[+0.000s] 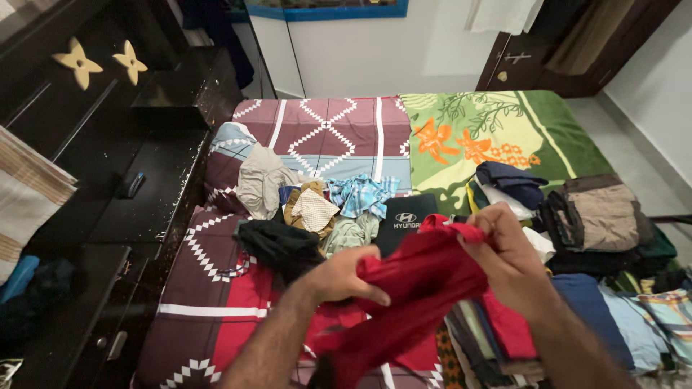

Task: The person folds several shirts and trousers by hand on a bed, placing them into neat stacks.

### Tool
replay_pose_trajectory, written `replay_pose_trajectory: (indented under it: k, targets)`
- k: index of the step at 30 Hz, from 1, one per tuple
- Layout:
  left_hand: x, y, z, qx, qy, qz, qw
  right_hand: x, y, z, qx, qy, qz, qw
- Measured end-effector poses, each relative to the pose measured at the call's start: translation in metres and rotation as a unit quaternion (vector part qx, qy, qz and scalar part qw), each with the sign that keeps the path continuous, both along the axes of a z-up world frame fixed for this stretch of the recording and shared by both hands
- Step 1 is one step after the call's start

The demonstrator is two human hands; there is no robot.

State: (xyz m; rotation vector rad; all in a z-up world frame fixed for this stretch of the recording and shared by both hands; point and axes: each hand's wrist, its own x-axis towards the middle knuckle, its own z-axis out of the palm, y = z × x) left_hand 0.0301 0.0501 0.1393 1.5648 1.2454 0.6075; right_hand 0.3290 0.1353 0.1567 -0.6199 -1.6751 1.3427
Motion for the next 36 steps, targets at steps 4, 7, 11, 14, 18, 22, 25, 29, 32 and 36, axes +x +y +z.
replay_pose_trajectory:
  k: [4,7,11,14,18,22,25,29,32,36]
  targets:
    - [-0.024,0.002,0.01,0.15,0.086,0.123,0.977,0.007,0.009,0.02,0.159,-0.207,-0.111,0.959]
    - [-0.05,0.004,0.035,0.206,0.087,0.139,0.965,0.011,0.013,0.044,0.238,-0.296,-0.158,0.912]
    - [-0.067,0.008,0.08,0.335,0.106,0.18,0.919,0.003,0.015,0.073,0.233,-0.286,-0.181,0.912]
    - [-0.08,0.01,0.108,0.375,0.111,0.229,0.891,0.009,0.035,0.088,0.067,-0.283,-0.217,0.932]
    - [-0.081,0.016,0.133,0.332,-0.007,0.246,0.911,0.013,0.071,0.087,0.12,-0.187,-0.188,0.957]
    - [-0.087,0.011,0.16,0.306,0.138,0.164,0.928,0.006,0.095,0.09,0.128,-0.109,-0.158,0.973]
    - [-0.101,0.018,0.17,0.19,0.455,0.105,0.864,-0.006,0.1,0.098,0.106,-0.11,-0.129,0.98]
    - [-0.127,0.02,0.162,0.228,0.502,0.092,0.829,-0.014,0.107,0.096,0.373,-0.186,-0.05,0.908]
    - [-0.144,0.018,0.153,0.251,0.503,0.131,0.817,-0.016,0.113,0.089,0.405,-0.202,-0.046,0.891]
    - [-0.16,0.016,0.136,0.337,0.398,0.174,0.835,-0.013,0.115,0.092,0.345,-0.298,-0.1,0.884]
